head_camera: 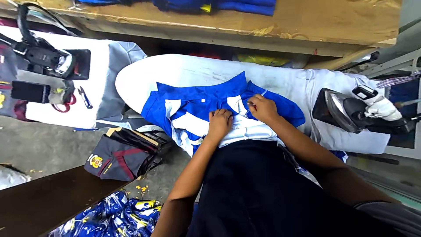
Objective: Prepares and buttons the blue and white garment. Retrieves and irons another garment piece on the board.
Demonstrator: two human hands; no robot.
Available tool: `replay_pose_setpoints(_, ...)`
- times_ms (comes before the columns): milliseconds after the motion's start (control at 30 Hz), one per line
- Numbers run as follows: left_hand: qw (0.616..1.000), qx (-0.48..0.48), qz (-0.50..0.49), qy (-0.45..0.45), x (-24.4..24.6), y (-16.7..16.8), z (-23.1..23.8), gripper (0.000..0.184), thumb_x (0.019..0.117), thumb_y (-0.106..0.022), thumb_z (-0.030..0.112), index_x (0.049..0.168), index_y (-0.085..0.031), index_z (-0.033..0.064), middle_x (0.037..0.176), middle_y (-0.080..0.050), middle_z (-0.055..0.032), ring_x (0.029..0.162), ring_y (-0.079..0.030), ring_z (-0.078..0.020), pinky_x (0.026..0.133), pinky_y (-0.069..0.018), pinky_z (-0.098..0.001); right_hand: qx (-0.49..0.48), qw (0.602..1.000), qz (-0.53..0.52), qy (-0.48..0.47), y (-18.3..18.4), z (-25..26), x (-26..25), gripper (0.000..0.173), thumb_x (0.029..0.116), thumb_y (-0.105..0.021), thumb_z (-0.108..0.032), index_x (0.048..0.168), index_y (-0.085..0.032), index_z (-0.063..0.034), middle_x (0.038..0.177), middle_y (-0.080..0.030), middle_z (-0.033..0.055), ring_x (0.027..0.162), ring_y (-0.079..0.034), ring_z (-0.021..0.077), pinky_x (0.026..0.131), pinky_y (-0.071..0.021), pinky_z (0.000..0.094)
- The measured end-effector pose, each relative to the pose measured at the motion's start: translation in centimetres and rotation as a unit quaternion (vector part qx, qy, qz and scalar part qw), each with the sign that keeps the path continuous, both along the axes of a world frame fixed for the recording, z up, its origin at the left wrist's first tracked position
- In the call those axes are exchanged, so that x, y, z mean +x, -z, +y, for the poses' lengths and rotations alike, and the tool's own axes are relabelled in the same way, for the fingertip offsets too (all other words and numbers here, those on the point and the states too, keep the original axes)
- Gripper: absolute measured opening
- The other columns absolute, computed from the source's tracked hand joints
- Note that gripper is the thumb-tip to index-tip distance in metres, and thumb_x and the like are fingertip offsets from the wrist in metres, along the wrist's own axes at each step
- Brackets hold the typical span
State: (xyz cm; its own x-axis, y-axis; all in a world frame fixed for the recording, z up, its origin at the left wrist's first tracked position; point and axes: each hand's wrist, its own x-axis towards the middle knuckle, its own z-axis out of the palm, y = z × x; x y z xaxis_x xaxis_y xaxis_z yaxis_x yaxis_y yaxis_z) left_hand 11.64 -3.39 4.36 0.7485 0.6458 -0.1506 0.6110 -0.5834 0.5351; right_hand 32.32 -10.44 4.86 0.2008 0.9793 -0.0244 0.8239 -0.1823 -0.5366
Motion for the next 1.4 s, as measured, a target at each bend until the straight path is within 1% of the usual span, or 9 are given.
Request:
replay_pose_setpoints(133, 0.997, 0.004, -0.072, -0.025, 3.9, 0.7, 2.6, 0.026, 0.1018, -0.054, 0.007, 0.116, -0.072, -0.0033, 0.119, -0.069, -0.0244, 0.118, -0.063, -0.0425, 0.101, -0.0454, -0.0618, -0.003, 0.998, 0.041, -0.051, 1.6, 6.5, 0.7, 0.024, 0.1009, -0.057, -0.008, 0.116, -0.073, 0.0017, 0.117, -0.069, 0.0228, 0.105, -0.069, 0.0407, 0.087, -0.0544, 0.0598)
replay_pose_setpoints(267, 0.999, 0.049, 0.007, -0.017, 4.7, 4.2, 4.1, 0.028, 0.1024, -0.054, 0.011, 0.123, -0.07, -0.001, 0.131, -0.062, -0.0264, 0.127, -0.056, -0.0456, 0.104, -0.0441, -0.0616, -0.08, 0.994, 0.064, -0.025, 4.3, 11.6, 2.7, 0.03, 0.0998, -0.056, -0.003, 0.126, -0.069, 0.001, 0.132, -0.063, 0.0233, 0.12, -0.063, 0.039, 0.101, -0.0492, 0.0574)
replay_pose_setpoints(433, 0.993, 0.103, 0.045, 0.036, 2.9, 5.7, 2.6, 0.035, 0.1034, -0.049, 0.007, 0.135, -0.065, 0.0025, 0.142, -0.058, -0.0233, 0.134, -0.052, -0.0436, 0.11, -0.0384, -0.06, -0.083, 0.993, 0.086, 0.001, 5.2, 11.6, 2.8, 0.031, 0.0989, -0.058, -0.002, 0.127, -0.069, -0.0019, 0.134, -0.061, 0.0213, 0.119, -0.063, 0.037, 0.099, -0.05, 0.0563)
replay_pose_setpoints(600, 0.996, -0.022, 0.081, -0.029, 5.0, 2.3, 4.6, 0.03, 0.1027, -0.052, 0.014, 0.123, -0.07, 0.0001, 0.131, -0.065, -0.0218, 0.13, -0.056, -0.0397, 0.107, -0.0409, -0.0596, -0.048, 0.993, 0.104, 0.002, 5.8, 10.9, 2.7, 0.029, 0.1027, -0.058, -0.012, 0.127, -0.069, -0.0008, 0.134, -0.062, 0.0217, 0.117, -0.064, 0.0367, 0.098, -0.0506, 0.0562)
replay_pose_setpoints(700, 0.995, -0.055, -0.014, -0.087, 6.8, 2.1, 6.5, 0.028, 0.1013, -0.052, 0.006, 0.12, -0.069, -0.0051, 0.125, -0.065, -0.0264, 0.125, -0.06, -0.0413, 0.108, -0.0446, -0.0562, -0.013, 0.995, 0.102, -0.013, 6.2, 10.4, 2.9, 0.034, 0.1004, -0.065, -0.021, 0.126, -0.069, 0.0004, 0.13, -0.063, 0.0227, 0.111, -0.065, 0.037, 0.094, -0.0526, 0.056)
replay_pose_setpoints(833, 0.991, -0.038, -0.06, -0.111, 7.5, 5.1, 8.0, 0.026, 0.1009, -0.052, 0.002, 0.118, -0.07, -0.0034, 0.123, -0.065, -0.0254, 0.121, -0.062, -0.0398, 0.107, -0.0475, -0.0522, -0.036, 0.996, 0.079, -0.032, 6.4, 9.9, 3.0, 0.04, 0.0942, -0.072, -0.018, 0.131, -0.067, -0.003, 0.135, -0.059, 0.0227, 0.112, -0.065, 0.0382, 0.092, -0.0537, 0.0571)
replay_pose_setpoints(967, 0.992, -0.008, -0.056, -0.113, 7.7, 5.9, 7.9, 0.024, 0.1028, -0.057, 0.011, 0.118, -0.072, -0.0002, 0.123, -0.065, -0.0238, 0.121, -0.061, -0.04, 0.105, -0.047, -0.0541, -0.052, 0.996, 0.07, -0.024, 6.2, 9.9, 3.0, 0.041, 0.0956, -0.073, -0.018, 0.133, -0.066, -0.0028, 0.137, -0.057, 0.0233, 0.114, -0.064, 0.0389, 0.094, -0.0534, 0.057)
replay_pose_setpoints(1200, 0.991, -0.025, -0.013, -0.129, 8.3, 4.6, 7.6, 0.031, 0.1008, -0.066, 0.024, 0.123, -0.07, 0.0035, 0.127, -0.064, -0.0216, 0.124, -0.059, -0.0393, 0.103, -0.0463, -0.0566, -0.055, 0.986, 0.157, 0.011, 6.0, 10.6, 4.0, 0.034, 0.0992, -0.063, -0.006, 0.132, -0.064, 0.0041, 0.136, -0.059, 0.024, 0.122, -0.06, 0.0342, 0.106, -0.0475, 0.0469)
replay_pose_setpoints(1400, 0.986, -0.036, -0.014, -0.162, 9.1, 4.1, 7.2, 0.023, 0.1011, -0.06, 0.015, 0.116, -0.073, 0.0034, 0.125, -0.065, -0.0202, 0.124, -0.059, -0.038, 0.1, -0.0452, -0.0581, -0.055, 0.984, 0.17, 0.01, 5.6, 10.6, 4.0, 0.035, 0.0971, -0.063, -0.004, 0.13, -0.064, 0.0063, 0.134, -0.06, 0.0267, 0.123, -0.058, 0.036, 0.107, -0.0452, 0.0468)
